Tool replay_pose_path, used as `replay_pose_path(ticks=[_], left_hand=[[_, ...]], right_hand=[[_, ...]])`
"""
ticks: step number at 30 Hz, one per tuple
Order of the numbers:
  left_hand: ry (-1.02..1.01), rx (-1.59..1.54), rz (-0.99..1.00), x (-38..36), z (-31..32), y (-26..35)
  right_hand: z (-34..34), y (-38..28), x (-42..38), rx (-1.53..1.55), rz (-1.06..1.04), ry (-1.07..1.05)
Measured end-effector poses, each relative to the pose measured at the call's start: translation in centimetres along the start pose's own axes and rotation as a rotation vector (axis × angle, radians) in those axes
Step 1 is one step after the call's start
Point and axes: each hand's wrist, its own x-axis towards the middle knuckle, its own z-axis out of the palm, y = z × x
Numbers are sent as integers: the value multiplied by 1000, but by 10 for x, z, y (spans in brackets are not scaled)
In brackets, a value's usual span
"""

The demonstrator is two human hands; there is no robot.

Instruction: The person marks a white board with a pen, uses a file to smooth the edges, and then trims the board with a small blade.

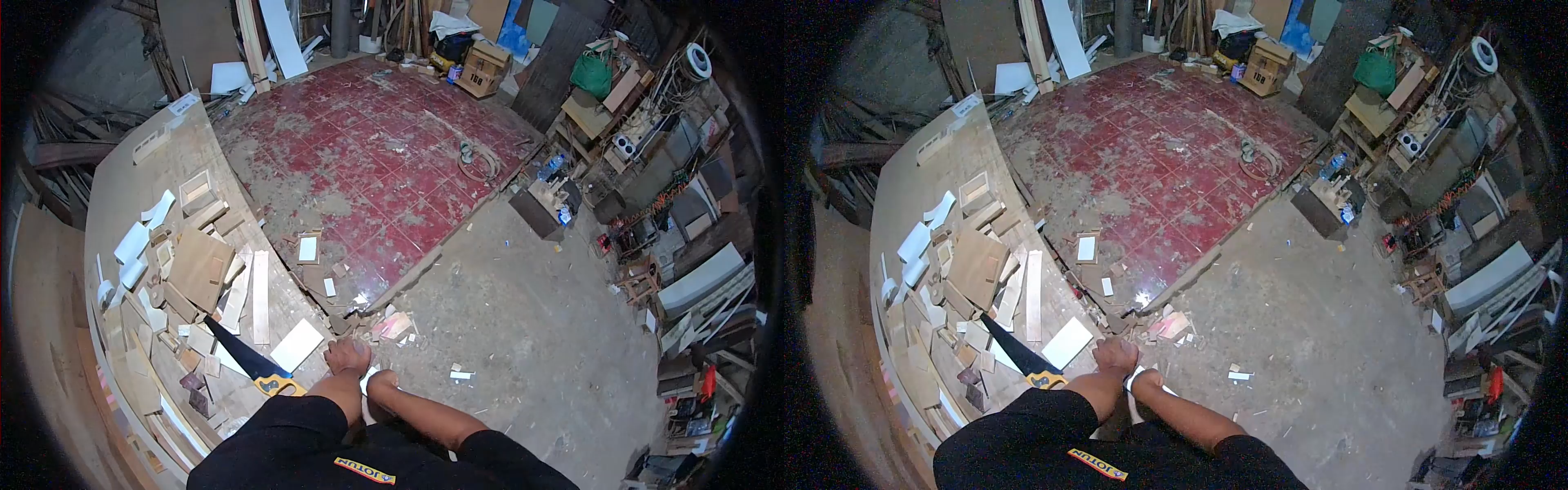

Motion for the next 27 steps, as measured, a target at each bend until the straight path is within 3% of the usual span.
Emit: replay_pose_path(ticks=[2, 5, 6, 9, 10, 14, 18, 20, 24, 27], left_hand=[[83, -43, 27, -1, -2, 1], [45, -49, 7, -1, -3, 2], [53, -47, 13, 5, -9, 4], [23, -19, 29, -6, -4, 3], [32, -15, 23, -3, -3, 1], [-23, 14, 1, -1, -5, 5], [-75, 57, -21, -2, -10, 6], [-42, 52, -4, 2, -2, 0], [-85, 59, -10, 2, -4, 3], [-33, 32, 8, 3, 6, -1]], right_hand=[[31, 1, 42, -98, -88, 38], [25, 11, 21, -120, -157, 79], [16, 3, 9, -93, 43, -19], [3, 8, -36, 16, 129, 75], [8, 13, -31, -61, 47, 104], [13, 4, -2, -33, 42, 53], [22, -7, 17, -3, -7, 142], [17, -9, 17, -114, 132, 30], [-21, 5, -41, -172, 95, -15], [14, 14, -1, -40, 66, -23]])
